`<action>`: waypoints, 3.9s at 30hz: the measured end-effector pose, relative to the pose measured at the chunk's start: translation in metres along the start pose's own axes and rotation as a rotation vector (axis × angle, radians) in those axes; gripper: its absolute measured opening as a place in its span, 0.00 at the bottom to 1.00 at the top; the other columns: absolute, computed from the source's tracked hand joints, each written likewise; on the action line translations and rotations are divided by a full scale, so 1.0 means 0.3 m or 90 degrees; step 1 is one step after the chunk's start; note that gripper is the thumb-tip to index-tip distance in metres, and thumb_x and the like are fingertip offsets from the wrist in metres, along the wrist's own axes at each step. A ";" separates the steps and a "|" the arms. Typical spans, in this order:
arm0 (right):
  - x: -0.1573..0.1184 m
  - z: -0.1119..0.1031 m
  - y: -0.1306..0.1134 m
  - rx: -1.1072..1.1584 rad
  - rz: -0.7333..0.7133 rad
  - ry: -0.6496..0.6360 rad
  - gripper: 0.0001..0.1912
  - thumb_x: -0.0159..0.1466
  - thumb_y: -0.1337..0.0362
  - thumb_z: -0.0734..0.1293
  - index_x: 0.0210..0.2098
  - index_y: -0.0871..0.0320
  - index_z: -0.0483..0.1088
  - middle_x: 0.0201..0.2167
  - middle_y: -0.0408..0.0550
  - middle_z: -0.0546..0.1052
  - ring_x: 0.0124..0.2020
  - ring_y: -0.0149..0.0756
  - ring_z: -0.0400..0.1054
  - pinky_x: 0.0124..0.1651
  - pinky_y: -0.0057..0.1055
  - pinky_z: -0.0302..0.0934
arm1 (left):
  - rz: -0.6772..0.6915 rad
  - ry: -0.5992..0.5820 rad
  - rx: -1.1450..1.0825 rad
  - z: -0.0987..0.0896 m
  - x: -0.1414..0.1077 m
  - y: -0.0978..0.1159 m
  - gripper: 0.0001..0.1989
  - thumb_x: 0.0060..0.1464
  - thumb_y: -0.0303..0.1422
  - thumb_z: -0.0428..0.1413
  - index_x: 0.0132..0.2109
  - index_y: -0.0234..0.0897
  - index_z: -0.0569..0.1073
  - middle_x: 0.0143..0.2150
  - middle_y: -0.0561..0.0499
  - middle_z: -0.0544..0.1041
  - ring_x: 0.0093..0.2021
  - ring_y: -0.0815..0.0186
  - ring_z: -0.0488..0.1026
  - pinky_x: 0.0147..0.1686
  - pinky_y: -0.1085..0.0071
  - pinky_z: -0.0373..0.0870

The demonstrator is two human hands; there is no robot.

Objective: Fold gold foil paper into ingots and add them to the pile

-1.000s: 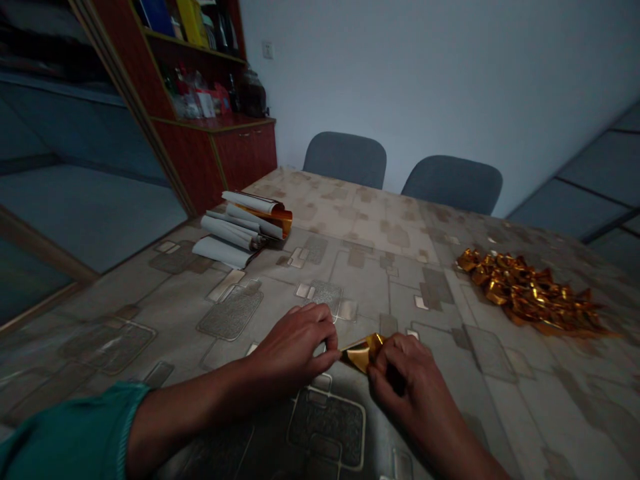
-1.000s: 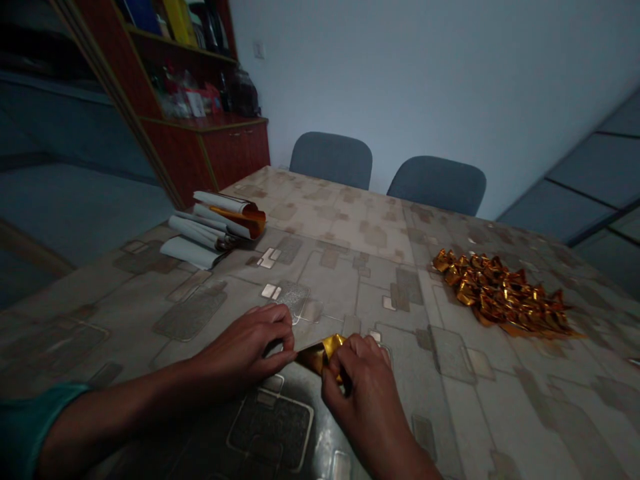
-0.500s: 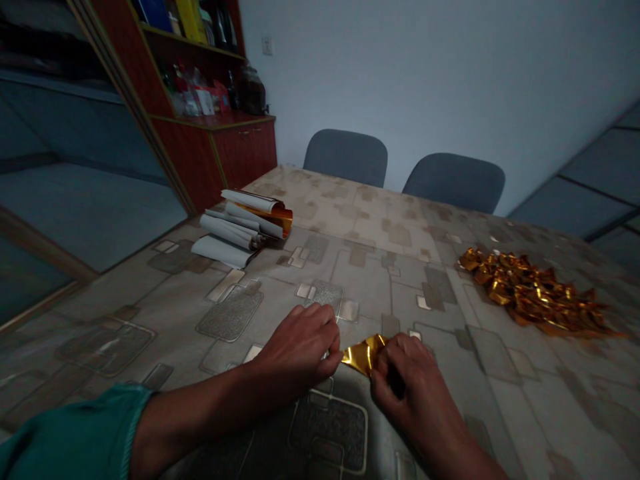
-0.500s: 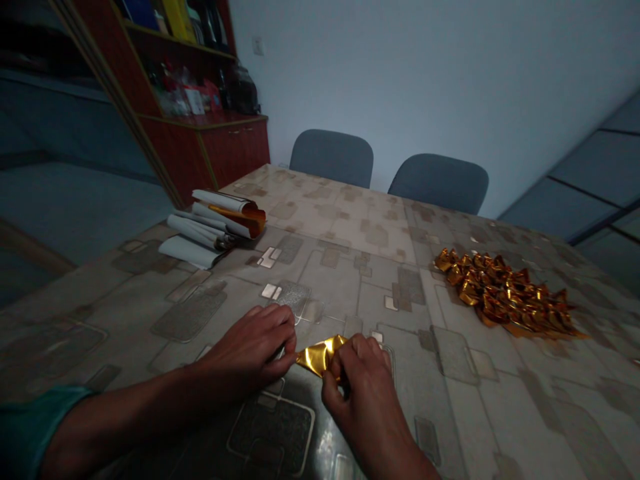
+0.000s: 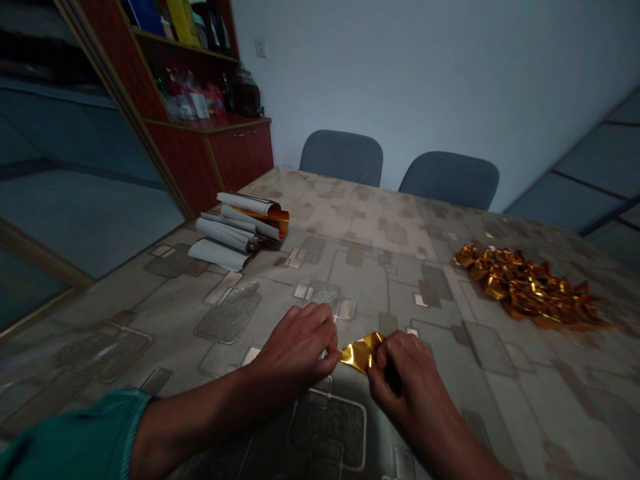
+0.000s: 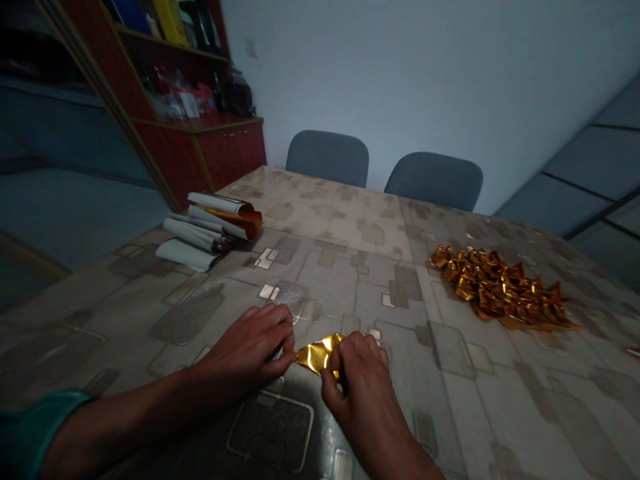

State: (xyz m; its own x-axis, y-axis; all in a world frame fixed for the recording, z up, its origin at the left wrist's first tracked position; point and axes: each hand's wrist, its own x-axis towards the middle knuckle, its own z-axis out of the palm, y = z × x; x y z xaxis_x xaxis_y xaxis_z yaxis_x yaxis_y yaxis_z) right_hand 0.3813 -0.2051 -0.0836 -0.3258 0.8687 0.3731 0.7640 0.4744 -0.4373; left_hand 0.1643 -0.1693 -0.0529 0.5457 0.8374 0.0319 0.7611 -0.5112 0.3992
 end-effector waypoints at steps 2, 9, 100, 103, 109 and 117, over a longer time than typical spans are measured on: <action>-0.002 0.001 0.002 -0.007 -0.006 0.002 0.07 0.62 0.72 0.61 0.31 0.54 0.59 0.28 0.44 0.67 0.30 0.40 0.63 0.38 0.37 0.53 | -0.001 -0.013 0.006 -0.008 0.001 0.001 0.02 0.57 0.27 0.56 0.35 0.36 0.73 0.39 0.50 0.72 0.42 0.60 0.67 0.41 0.63 0.57; -0.006 -0.012 0.003 -0.008 -0.015 -0.042 0.08 0.62 0.74 0.65 0.35 0.55 0.64 0.32 0.46 0.70 0.34 0.43 0.64 0.37 0.36 0.53 | 0.150 0.024 0.042 0.017 0.008 -0.016 0.08 0.65 0.28 0.54 0.48 0.44 0.74 0.44 0.52 0.71 0.43 0.61 0.66 0.40 0.67 0.57; -0.069 -0.144 -0.018 -0.016 -0.120 -0.197 0.15 0.70 0.68 0.64 0.56 0.57 0.71 0.50 0.56 0.72 0.54 0.50 0.64 0.58 0.53 0.63 | 0.354 0.009 0.155 -0.052 -0.063 -0.134 0.18 0.68 0.28 0.49 0.61 0.49 0.70 0.65 0.47 0.71 0.61 0.54 0.69 0.59 0.52 0.61; -0.068 -0.152 -0.017 0.006 -0.120 -0.194 0.15 0.70 0.68 0.64 0.55 0.58 0.72 0.49 0.55 0.73 0.54 0.49 0.65 0.58 0.52 0.63 | 0.356 0.007 0.160 -0.060 -0.065 -0.136 0.18 0.68 0.28 0.49 0.60 0.48 0.71 0.65 0.46 0.71 0.61 0.54 0.69 0.59 0.52 0.61; -0.066 -0.162 -0.014 0.049 -0.125 -0.180 0.13 0.70 0.68 0.64 0.52 0.58 0.74 0.47 0.53 0.76 0.51 0.47 0.67 0.57 0.49 0.65 | 0.356 0.024 0.161 -0.061 -0.067 -0.146 0.17 0.67 0.28 0.51 0.58 0.48 0.73 0.65 0.48 0.71 0.60 0.54 0.70 0.61 0.53 0.59; -0.065 -0.162 -0.027 0.049 -0.112 -0.186 0.12 0.69 0.68 0.65 0.51 0.60 0.73 0.45 0.54 0.75 0.51 0.50 0.66 0.56 0.51 0.65 | 0.391 0.104 0.171 -0.058 -0.073 -0.111 0.14 0.69 0.27 0.47 0.54 0.41 0.75 0.61 0.46 0.75 0.59 0.55 0.71 0.59 0.53 0.61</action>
State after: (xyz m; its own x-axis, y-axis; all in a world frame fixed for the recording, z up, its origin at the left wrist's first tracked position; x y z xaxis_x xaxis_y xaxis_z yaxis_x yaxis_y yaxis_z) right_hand 0.4087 -0.2328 -0.0477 -0.6026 0.7716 0.2036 0.6413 0.6201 -0.4519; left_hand 0.1208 -0.1672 -0.0511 0.8621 0.3877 0.3265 0.4023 -0.9152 0.0245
